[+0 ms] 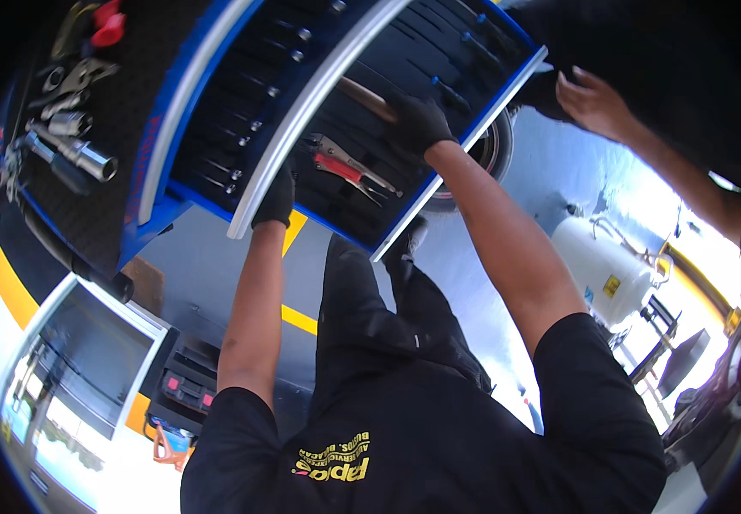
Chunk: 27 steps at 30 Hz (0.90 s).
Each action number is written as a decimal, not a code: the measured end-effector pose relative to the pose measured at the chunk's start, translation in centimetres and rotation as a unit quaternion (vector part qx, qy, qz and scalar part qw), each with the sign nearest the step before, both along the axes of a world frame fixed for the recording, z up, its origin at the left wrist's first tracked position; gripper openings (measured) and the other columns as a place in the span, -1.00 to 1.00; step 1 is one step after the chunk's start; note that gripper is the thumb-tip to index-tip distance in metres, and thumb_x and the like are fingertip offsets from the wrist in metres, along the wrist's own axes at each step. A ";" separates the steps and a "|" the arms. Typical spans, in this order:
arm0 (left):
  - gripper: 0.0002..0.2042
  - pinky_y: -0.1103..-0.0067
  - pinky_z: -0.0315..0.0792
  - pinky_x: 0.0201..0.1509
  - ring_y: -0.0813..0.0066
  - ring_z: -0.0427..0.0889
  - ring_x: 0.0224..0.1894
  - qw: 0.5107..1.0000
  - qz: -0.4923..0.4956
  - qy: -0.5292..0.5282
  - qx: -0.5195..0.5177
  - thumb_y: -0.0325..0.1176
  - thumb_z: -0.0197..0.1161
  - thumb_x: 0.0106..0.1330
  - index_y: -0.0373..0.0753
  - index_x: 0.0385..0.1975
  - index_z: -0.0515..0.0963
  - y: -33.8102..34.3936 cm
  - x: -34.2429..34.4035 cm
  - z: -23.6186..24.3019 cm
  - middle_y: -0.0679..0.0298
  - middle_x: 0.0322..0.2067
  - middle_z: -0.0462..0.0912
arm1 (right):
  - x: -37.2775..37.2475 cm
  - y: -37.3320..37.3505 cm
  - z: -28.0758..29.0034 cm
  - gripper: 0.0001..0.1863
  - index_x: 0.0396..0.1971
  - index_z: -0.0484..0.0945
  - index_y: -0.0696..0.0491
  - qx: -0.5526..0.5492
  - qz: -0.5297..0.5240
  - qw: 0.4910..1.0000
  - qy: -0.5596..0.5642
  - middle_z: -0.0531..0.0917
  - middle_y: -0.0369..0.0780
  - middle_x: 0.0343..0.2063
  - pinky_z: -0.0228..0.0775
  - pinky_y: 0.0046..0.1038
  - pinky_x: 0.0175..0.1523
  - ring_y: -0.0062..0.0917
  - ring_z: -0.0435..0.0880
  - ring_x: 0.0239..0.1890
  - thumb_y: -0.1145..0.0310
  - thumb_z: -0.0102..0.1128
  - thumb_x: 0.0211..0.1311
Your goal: The person cleans brake components with a rag and spray, then uses a hammer and punch to adjust the caliper assembly. They retrieve a hammer from a toolbox, apply lubricant, and continue manipulating the brake hardware on a lifted vehicle.
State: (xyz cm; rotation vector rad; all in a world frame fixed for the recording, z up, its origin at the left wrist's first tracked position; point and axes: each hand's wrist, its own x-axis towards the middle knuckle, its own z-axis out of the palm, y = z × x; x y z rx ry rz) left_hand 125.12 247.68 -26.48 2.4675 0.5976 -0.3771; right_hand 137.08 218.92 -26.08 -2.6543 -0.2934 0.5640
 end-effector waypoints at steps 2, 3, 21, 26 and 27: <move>-0.51 0.24 0.47 0.30 -0.12 0.54 0.26 0.996 -0.038 -0.062 0.050 -0.04 0.05 0.57 -0.29 0.27 0.51 1.4 0.8 -1.3 -0.16 0.20 0.57 | 0.3 -0.8 -0.1 -0.63 -0.06 0.67 -0.16 -0.008 0.017 1.000 0.005 0.78 -0.13 -0.15 0.59 -0.10 0.03 -0.13 0.77 -0.06 0.14 0.35 0.10; -0.55 0.23 0.47 0.30 -0.13 0.55 0.25 0.988 -0.081 -0.101 0.081 -0.12 0.07 0.57 -0.32 0.27 0.51 2.1 1.0 -2.0 -0.18 0.19 0.58 | 0.5 -1.1 -0.1 -0.62 -0.06 0.67 -0.14 -0.010 0.021 1.000 0.019 0.78 -0.11 -0.17 0.59 -0.09 0.02 -0.10 0.76 -0.08 0.14 0.37 0.08; -0.44 0.30 0.39 0.35 -0.09 0.59 0.20 0.968 -0.170 -0.125 0.138 -0.18 0.23 0.45 -0.36 0.35 0.36 3.9 3.7 -2.8 -0.11 0.18 0.59 | -3.1 -2.8 5.9 -0.63 -0.15 0.80 -0.01 0.123 -0.169 0.973 0.097 0.79 -0.06 -0.11 0.64 -0.15 -0.04 -0.21 0.81 -0.04 0.06 0.15 0.34; -0.43 0.22 0.42 0.22 -0.10 0.61 0.08 0.960 -0.188 -0.189 0.081 -0.13 0.35 0.36 -0.37 0.24 0.43 4.5 3.8 -3.5 -0.11 0.08 0.62 | -5.5 -5.7 7.0 -0.65 -0.09 0.69 0.05 0.077 -0.134 0.983 0.100 0.78 -0.02 -0.21 0.62 -0.17 -0.07 -0.19 0.80 -0.14 0.14 0.30 0.26; -0.43 0.23 0.42 0.25 -0.11 0.60 0.12 0.955 -0.198 -0.189 0.113 -0.12 0.35 0.36 -0.37 0.24 0.46 4.3 3.8 -3.4 -0.13 0.11 0.61 | -6.0 -5.5 6.9 -0.64 -0.04 0.68 0.01 0.064 -0.163 0.979 0.102 0.77 -0.03 -0.21 0.62 -0.16 -0.04 -0.19 0.80 -0.13 0.20 0.35 0.20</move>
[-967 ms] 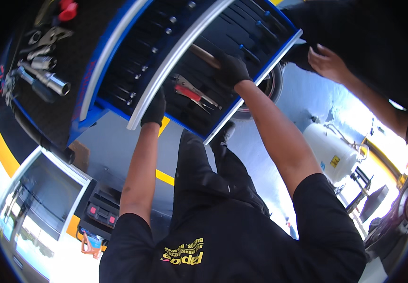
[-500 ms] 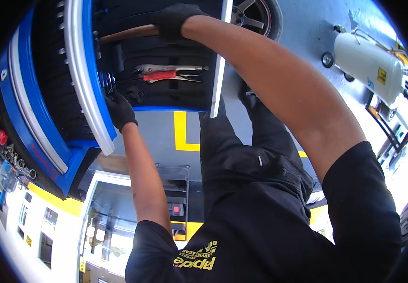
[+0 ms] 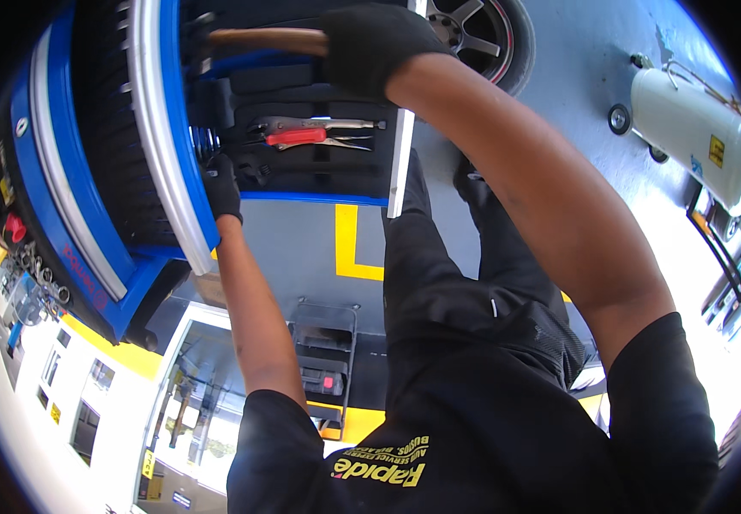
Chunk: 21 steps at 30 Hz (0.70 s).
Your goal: The person cleans brake components with a rag and spray, then uses a hammer and punch to adjust the caliper assembly. They retrieve a hammer from a toolbox, apply lubricant, and continue manipulating the brake hardware on a lifted vehicle.
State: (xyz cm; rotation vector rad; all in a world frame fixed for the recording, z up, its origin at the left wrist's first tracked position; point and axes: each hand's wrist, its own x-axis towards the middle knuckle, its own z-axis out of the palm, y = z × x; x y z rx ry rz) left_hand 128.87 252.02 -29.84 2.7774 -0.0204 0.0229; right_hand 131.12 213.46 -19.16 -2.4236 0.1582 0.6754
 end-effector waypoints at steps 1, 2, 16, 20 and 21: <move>-0.44 0.23 0.43 0.28 -0.12 0.60 0.15 0.999 -0.010 -0.015 0.030 -0.12 0.35 0.36 -0.38 0.23 0.48 -0.2 -0.1 0.3 -0.15 0.14 0.61 | -0.5 0.4 -0.2 -0.60 0.01 0.66 -0.02 -0.010 -0.016 1.000 0.014 0.77 -0.04 -0.22 0.62 -0.15 -0.01 -0.18 0.79 -0.13 0.26 0.39 0.14; -0.44 0.23 0.43 0.30 -0.13 0.60 0.19 0.998 -0.007 -0.014 0.058 -0.11 0.35 0.36 -0.39 0.22 0.51 -0.4 0.0 0.5 -0.17 0.17 0.60 | -1.3 1.0 -0.5 -0.59 0.02 0.65 0.00 -0.009 -0.052 0.998 -0.030 0.75 -0.05 -0.21 0.61 -0.13 -0.02 -0.17 0.77 -0.12 0.28 0.39 0.14; -0.52 0.27 0.48 0.27 0.00 0.65 0.14 0.999 -0.001 0.016 -0.029 -0.06 0.31 0.40 -0.29 0.16 0.58 0.8 -3.7 4.0 -0.03 0.09 0.67 | 1.9 20.7 -10.4 -0.65 0.02 0.59 0.04 0.082 0.247 0.920 -0.295 0.61 -0.12 -0.12 0.50 -0.15 -0.06 -0.20 0.63 -0.12 0.37 0.25 0.21; -0.54 0.28 0.50 0.24 0.03 0.66 0.12 0.998 0.004 0.015 -0.055 -0.10 0.31 0.40 -0.29 0.16 0.57 1.4 -3.8 3.5 -0.01 0.08 0.67 | 5.9 22.1 -13.1 -0.66 0.01 0.60 0.05 0.002 0.388 0.888 -0.245 0.63 -0.12 -0.13 0.50 -0.16 -0.05 -0.21 0.64 -0.12 0.38 0.25 0.22; -0.54 0.28 0.51 0.23 0.04 0.66 0.11 0.998 0.005 0.016 -0.059 -0.12 0.31 0.40 -0.29 0.16 0.57 1.5 -3.7 3.2 -0.01 0.07 0.67 | 6.4 21.9 -13.2 -0.66 0.01 0.60 0.05 -0.002 0.406 0.884 -0.233 0.63 -0.12 -0.13 0.50 -0.16 -0.04 -0.22 0.64 -0.12 0.38 0.25 0.22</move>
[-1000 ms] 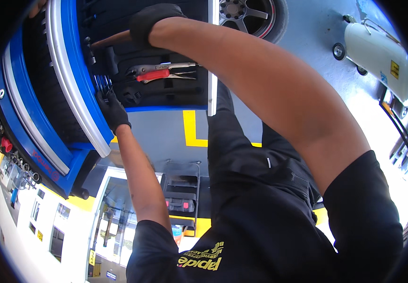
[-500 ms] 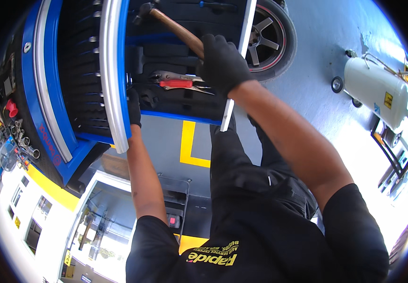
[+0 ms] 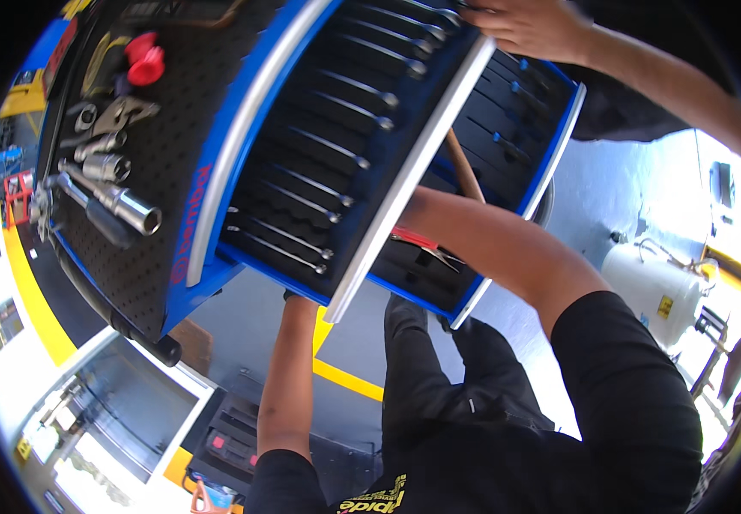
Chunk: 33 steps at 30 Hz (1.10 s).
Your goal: The person cleans brake components with a rag and spray, then uses a hammer and punch to adjust the caliper assembly. They retrieve a hammer from a toolbox, apply lubricant, and continue manipulating the brake hardware on a lifted vehicle.
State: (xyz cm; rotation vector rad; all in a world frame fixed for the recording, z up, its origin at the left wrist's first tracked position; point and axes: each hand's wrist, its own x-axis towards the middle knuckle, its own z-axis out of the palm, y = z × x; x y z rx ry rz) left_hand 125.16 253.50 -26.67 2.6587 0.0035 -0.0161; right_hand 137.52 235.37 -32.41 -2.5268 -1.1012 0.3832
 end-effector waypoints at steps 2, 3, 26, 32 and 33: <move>-0.55 0.29 0.51 0.22 0.05 0.66 0.10 1.000 0.002 0.001 -0.013 -0.14 0.31 0.40 -0.30 0.16 0.56 0.2 -0.1 -0.6 0.00 0.07 0.67 | 0.7 -1.2 0.1 -0.67 0.00 0.61 0.05 -0.021 0.021 0.999 0.015 0.64 -0.12 -0.13 0.51 -0.17 -0.04 -0.22 0.65 -0.12 0.38 0.26 0.22; -0.56 0.29 0.52 0.21 0.06 0.67 0.10 1.000 0.001 0.001 -0.018 -0.15 0.31 0.40 -0.30 0.16 0.56 0.2 -0.1 -0.8 0.00 0.06 0.67 | 1.0 -1.7 0.2 -0.68 0.00 0.61 0.05 -0.026 0.027 0.999 0.021 0.64 -0.12 -0.14 0.51 -0.17 -0.04 -0.22 0.65 -0.12 0.38 0.26 0.23; -0.64 0.37 0.62 0.06 0.21 0.73 -0.02 0.985 0.010 0.042 -0.170 -0.38 0.29 0.41 -0.33 0.16 0.52 -1.8 -4.8 -1.3 0.09 -0.03 0.69 | -3.2 -5.1 3.5 -0.75 -0.06 0.67 0.07 0.266 -0.123 0.945 0.145 0.72 -0.10 -0.17 0.53 -0.22 0.03 -0.27 0.70 -0.12 0.38 0.30 0.28; -0.65 0.39 0.64 0.02 0.25 0.74 -0.05 0.844 0.142 0.153 -0.494 -0.44 0.29 0.41 -0.33 0.16 0.50 -5.5 -7.8 0.5 0.11 -0.06 0.69 | -3.9 -8.2 7.3 -0.74 -0.03 0.68 0.02 0.266 -0.109 0.931 0.226 0.75 -0.13 -0.13 0.51 -0.23 0.06 -0.21 0.67 -0.09 0.38 0.33 0.29; -0.66 0.45 0.64 -0.03 0.31 0.75 -0.05 0.810 0.173 0.164 -0.535 -0.39 0.31 0.42 -0.34 0.14 0.50 -5.8 -7.5 0.6 0.11 -0.06 0.71 | -3.5 -8.3 7.5 -0.71 -0.01 0.67 0.01 0.305 -0.121 0.918 0.221 0.75 -0.13 -0.16 0.50 -0.23 0.04 -0.19 0.66 -0.11 0.36 0.36 0.28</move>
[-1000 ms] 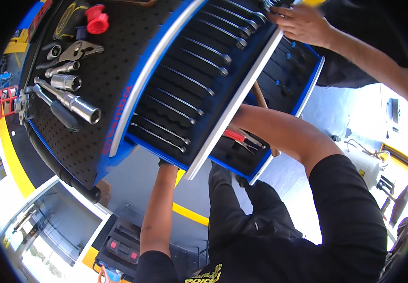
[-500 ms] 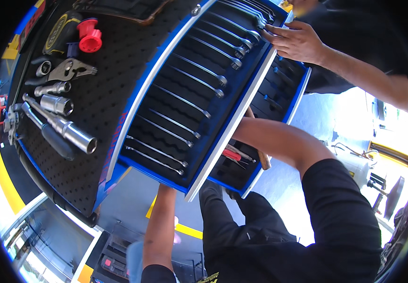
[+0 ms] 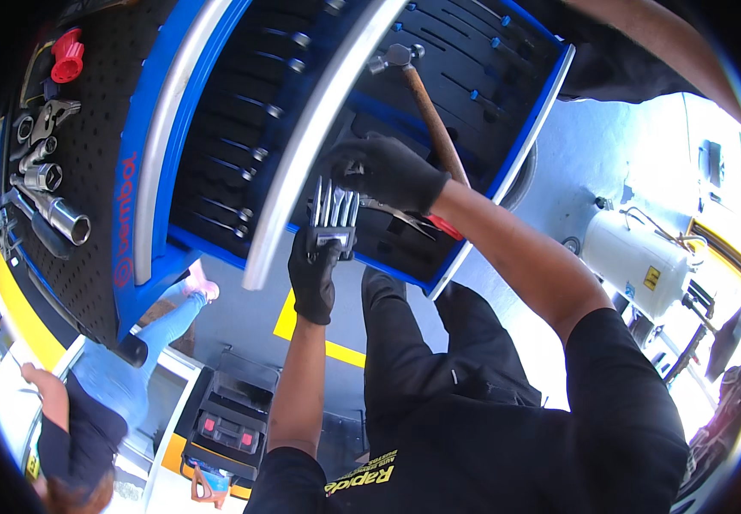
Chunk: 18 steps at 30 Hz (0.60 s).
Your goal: The person cleans brake components with a rag and spray, then uses a hammer and punch to adjust the caliper assembly. They retrieve a hammer from a toolbox, apply lubricant, and continue manipulating the brake hardware on a lifted vehicle.
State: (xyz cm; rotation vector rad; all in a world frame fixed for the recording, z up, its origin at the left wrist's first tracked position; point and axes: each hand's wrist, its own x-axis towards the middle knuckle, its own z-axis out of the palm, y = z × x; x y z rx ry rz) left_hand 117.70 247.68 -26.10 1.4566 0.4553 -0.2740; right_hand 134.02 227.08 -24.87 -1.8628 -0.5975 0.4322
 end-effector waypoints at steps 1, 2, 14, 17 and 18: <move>-0.67 0.45 0.65 -0.05 0.29 0.76 -0.07 0.999 0.023 0.004 -0.037 -0.39 0.30 0.43 -0.34 0.12 0.50 -0.7 0.2 0.2 0.10 -0.07 0.71 | 0.2 -0.3 0.2 -0.70 0.01 0.68 -0.04 -0.021 0.016 1.000 -0.009 0.76 -0.15 -0.14 0.50 -0.24 0.06 -0.19 0.68 -0.09 0.36 0.36 0.28; -0.68 0.46 0.66 -0.08 0.28 0.77 -0.09 0.996 0.044 0.012 -0.074 -0.38 0.28 0.43 -0.35 0.11 0.49 -1.2 0.5 0.5 0.08 -0.08 0.71 | 0.5 -0.4 0.3 -0.71 0.01 0.68 -0.05 -0.042 0.025 0.997 0.055 0.76 -0.16 -0.13 0.49 -0.25 0.08 -0.20 0.68 -0.06 0.37 0.35 0.28; -0.79 0.40 0.69 -0.07 0.20 0.79 -0.14 0.992 0.052 -0.005 -0.117 -0.44 0.18 0.47 -0.31 0.02 0.46 -2.2 -0.2 5.1 0.02 -0.14 0.71 | 0.5 -0.6 4.6 -0.61 -0.05 0.74 0.01 -0.137 0.146 0.973 0.112 0.76 -0.08 -0.15 0.50 -0.18 0.10 -0.16 0.73 -0.07 0.04 0.34 0.31; -0.76 0.43 0.68 -0.13 0.26 0.80 -0.16 0.991 0.028 0.019 -0.128 -0.32 0.27 0.48 -0.30 0.00 0.47 -1.8 0.1 6.1 0.06 -0.17 0.72 | 0.2 -1.0 5.9 -0.59 -0.08 0.74 0.08 -0.150 0.136 0.969 0.138 0.76 -0.03 -0.23 0.51 -0.20 0.06 -0.20 0.75 -0.09 0.04 0.37 0.31; -0.75 0.43 0.69 -0.15 0.26 0.80 -0.18 0.992 0.018 0.029 -0.118 -0.31 0.28 0.47 -0.30 -0.01 0.47 -1.6 0.3 6.4 0.07 -0.18 0.73 | 0.1 -1.3 6.1 -0.59 -0.07 0.74 0.08 -0.129 0.139 0.969 0.157 0.76 -0.04 -0.22 0.51 -0.20 0.06 -0.21 0.75 -0.09 0.04 0.37 0.32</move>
